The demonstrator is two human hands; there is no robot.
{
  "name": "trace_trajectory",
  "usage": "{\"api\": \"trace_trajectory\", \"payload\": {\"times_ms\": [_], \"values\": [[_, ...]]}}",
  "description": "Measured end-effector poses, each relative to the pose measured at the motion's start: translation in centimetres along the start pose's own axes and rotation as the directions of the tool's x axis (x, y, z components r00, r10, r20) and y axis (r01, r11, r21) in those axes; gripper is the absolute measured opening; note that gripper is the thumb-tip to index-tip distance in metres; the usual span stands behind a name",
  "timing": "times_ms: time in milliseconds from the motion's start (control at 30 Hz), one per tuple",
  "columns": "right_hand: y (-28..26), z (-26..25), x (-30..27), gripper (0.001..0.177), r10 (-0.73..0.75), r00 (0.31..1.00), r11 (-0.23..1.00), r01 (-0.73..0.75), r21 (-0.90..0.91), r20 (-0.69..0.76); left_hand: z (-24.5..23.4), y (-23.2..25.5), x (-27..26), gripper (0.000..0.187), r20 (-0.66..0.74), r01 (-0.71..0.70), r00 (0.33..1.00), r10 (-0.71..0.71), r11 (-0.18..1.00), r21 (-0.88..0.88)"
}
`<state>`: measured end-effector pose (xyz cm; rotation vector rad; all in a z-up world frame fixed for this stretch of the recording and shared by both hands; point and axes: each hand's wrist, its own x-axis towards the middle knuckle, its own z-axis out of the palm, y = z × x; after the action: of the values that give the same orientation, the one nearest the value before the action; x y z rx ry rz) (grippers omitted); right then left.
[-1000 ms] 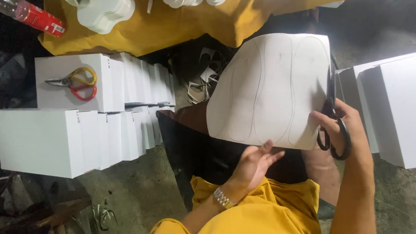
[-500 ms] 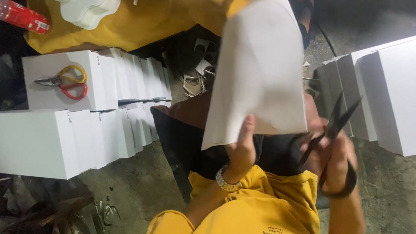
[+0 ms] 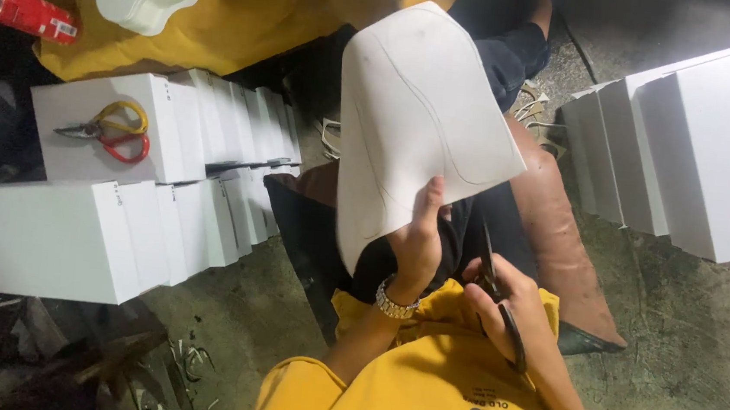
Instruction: The person is using scissors to cut out shoe insole shapes from a sheet of white material.
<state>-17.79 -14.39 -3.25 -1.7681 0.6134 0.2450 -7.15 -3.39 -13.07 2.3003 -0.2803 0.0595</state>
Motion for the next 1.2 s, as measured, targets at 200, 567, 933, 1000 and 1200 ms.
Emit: {"api": "trace_trajectory", "payload": {"times_ms": [200, 567, 933, 1000, 1200], "values": [[1.1, 0.3, 1.8, 0.021, -0.103, 0.994, 0.981, 0.107, 0.160, -0.032, -4.0, 7.9, 1.9, 0.060, 0.388, 0.817, 0.558, -0.734, 0.402, -0.414], [0.8, 0.6, 2.7, 0.039, -0.169, 0.981, 0.973, 0.182, 0.139, -0.099, 3.6, -2.2, -5.1, 0.046, 0.102, 0.146, 0.988, -0.116, 0.914, -0.379], [1.1, 0.5, 2.3, 0.034, -0.063, 0.985, 0.997, 0.070, 0.036, -0.163, 4.2, -2.4, -5.1, 0.045, 0.121, 0.137, 0.988, -0.097, 0.913, -0.384], [1.3, 0.6, 2.3, 0.031, -0.097, 0.982, 0.991, 0.110, 0.071, -0.165, 4.3, -2.4, -5.1, 0.045, 0.125, 0.133, 0.988, -0.091, 0.913, -0.386], [0.8, -0.1, 3.2, 0.038, -0.143, 0.975, 0.987, 0.152, 0.044, -0.168, 4.7, -2.1, -6.3, 0.046, 0.138, 0.126, 0.988, -0.077, 0.911, -0.393]]}}
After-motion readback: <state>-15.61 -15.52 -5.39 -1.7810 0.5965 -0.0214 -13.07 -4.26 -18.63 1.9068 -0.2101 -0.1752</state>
